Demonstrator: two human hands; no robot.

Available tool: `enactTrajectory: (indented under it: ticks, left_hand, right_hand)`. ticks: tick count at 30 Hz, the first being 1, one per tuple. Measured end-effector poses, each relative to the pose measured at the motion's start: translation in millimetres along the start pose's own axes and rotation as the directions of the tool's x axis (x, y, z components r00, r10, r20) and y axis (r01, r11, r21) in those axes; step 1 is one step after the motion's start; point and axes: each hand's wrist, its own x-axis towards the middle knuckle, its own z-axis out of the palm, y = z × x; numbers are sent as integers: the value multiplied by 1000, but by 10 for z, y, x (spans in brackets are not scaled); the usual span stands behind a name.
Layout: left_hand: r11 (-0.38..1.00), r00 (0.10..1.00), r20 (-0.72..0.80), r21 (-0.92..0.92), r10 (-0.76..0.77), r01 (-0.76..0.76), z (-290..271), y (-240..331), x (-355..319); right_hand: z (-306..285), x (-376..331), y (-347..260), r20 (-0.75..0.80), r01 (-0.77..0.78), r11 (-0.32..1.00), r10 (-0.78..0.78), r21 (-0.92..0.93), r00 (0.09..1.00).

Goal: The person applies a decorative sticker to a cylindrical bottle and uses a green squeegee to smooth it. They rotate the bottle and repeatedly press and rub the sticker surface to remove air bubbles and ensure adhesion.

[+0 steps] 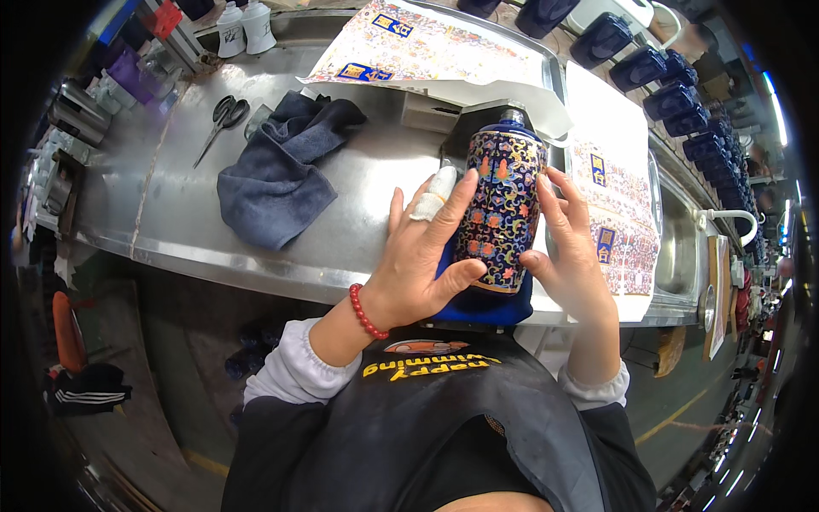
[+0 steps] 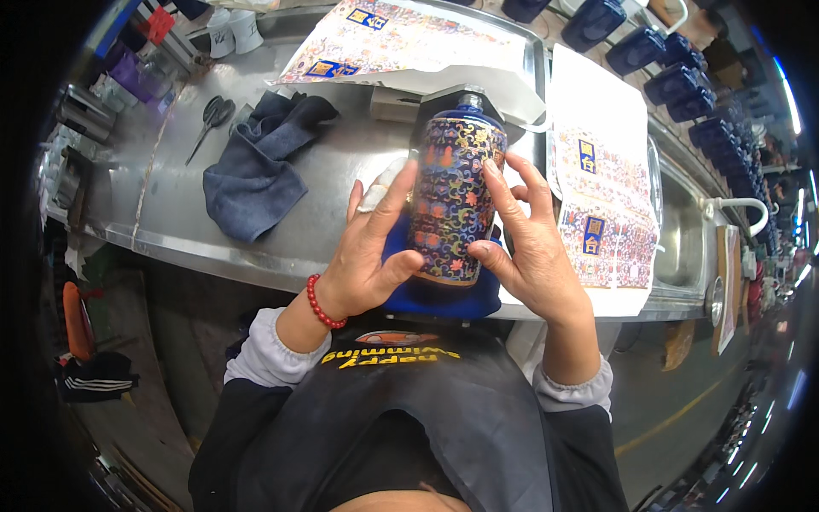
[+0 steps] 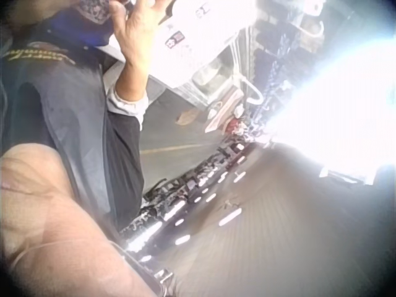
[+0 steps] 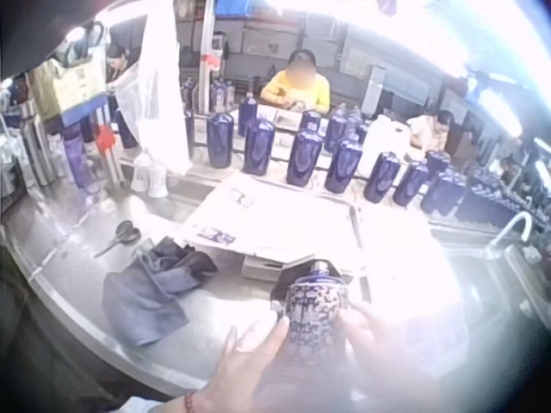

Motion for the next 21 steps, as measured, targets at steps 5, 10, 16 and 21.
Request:
enactTrajectory:
  ticks: [5,10,16,21]
  left_hand:
    - [995,1000,-9,98,12,-11,86,46,22]
    - [999,999,-27,31,20,-19,71,32,45]
    - [993,999,-36,115,39,-35,105,38,64]
    - [994,999,-33,103,30,-26,108,34,62]
  right_hand:
    - [-51,59,-43,43,24,999,-23,-32,999]
    - [-167,202,-101,23,1,991,2,-135,1000]
    - [-212,388,-171,106,-15,982,35,-188,994]
    - [-220,428,-213,126,-9,976,37,-216,991]
